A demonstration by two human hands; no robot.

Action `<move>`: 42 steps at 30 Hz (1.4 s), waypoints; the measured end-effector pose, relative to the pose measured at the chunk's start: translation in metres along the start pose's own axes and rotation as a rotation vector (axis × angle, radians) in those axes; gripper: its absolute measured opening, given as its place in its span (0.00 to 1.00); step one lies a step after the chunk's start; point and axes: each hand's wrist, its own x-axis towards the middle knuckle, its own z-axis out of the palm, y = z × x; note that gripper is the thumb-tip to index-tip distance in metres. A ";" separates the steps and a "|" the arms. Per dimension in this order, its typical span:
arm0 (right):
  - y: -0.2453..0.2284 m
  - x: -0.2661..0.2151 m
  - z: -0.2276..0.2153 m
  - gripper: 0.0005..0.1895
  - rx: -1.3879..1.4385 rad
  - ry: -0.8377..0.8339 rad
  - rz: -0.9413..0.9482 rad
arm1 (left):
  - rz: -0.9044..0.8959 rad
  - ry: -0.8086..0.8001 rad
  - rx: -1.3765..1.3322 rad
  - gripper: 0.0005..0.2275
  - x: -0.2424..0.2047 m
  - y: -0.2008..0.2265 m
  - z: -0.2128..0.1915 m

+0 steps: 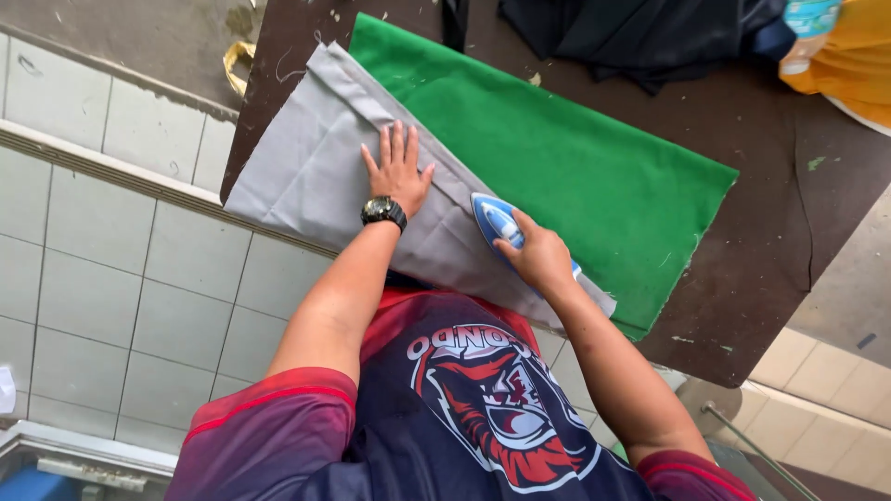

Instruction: The person is using an electric iron to press a folded edge of a grey piece of fabric on a work table.

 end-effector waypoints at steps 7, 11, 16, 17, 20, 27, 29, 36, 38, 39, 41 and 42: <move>-0.064 0.030 -0.009 0.36 0.071 0.013 0.071 | -0.058 0.152 0.055 0.34 0.044 -0.055 -0.006; -0.087 0.047 -0.016 0.36 0.078 0.036 0.086 | -0.250 0.225 0.049 0.36 0.082 -0.090 -0.016; -0.118 0.074 -0.021 0.36 0.064 0.012 0.113 | -0.412 0.286 0.029 0.41 0.129 -0.126 -0.024; -0.125 0.080 -0.021 0.36 0.059 0.024 0.097 | -0.390 0.290 0.001 0.39 0.134 -0.130 -0.031; -0.151 0.096 -0.023 0.36 0.044 0.036 0.056 | -0.354 0.271 -0.141 0.29 0.148 -0.140 -0.039; -0.220 0.138 -0.024 0.35 0.016 0.078 -0.050 | -0.322 0.099 -0.660 0.13 0.159 -0.166 -0.051; -0.238 0.152 -0.023 0.34 0.014 0.102 -0.078 | -0.345 0.032 -0.688 0.09 0.164 -0.173 -0.060; -0.276 0.172 -0.030 0.32 -0.036 0.126 -0.144 | -0.352 -0.010 -0.705 0.07 0.170 -0.176 -0.066; -0.257 0.162 -0.027 0.32 -0.047 0.115 -0.137 | -0.348 -0.004 -0.710 0.06 0.165 -0.175 -0.068; -0.248 0.158 -0.027 0.33 -0.060 0.108 -0.136 | -0.343 0.009 -0.717 0.05 0.165 -0.173 -0.070; -0.237 0.151 -0.022 0.33 -0.059 0.104 -0.103 | -0.345 -0.002 -0.711 0.05 0.163 -0.171 -0.074; -0.231 0.147 -0.019 0.33 -0.055 0.096 -0.072 | -0.351 -0.015 -0.701 0.05 0.161 -0.170 -0.075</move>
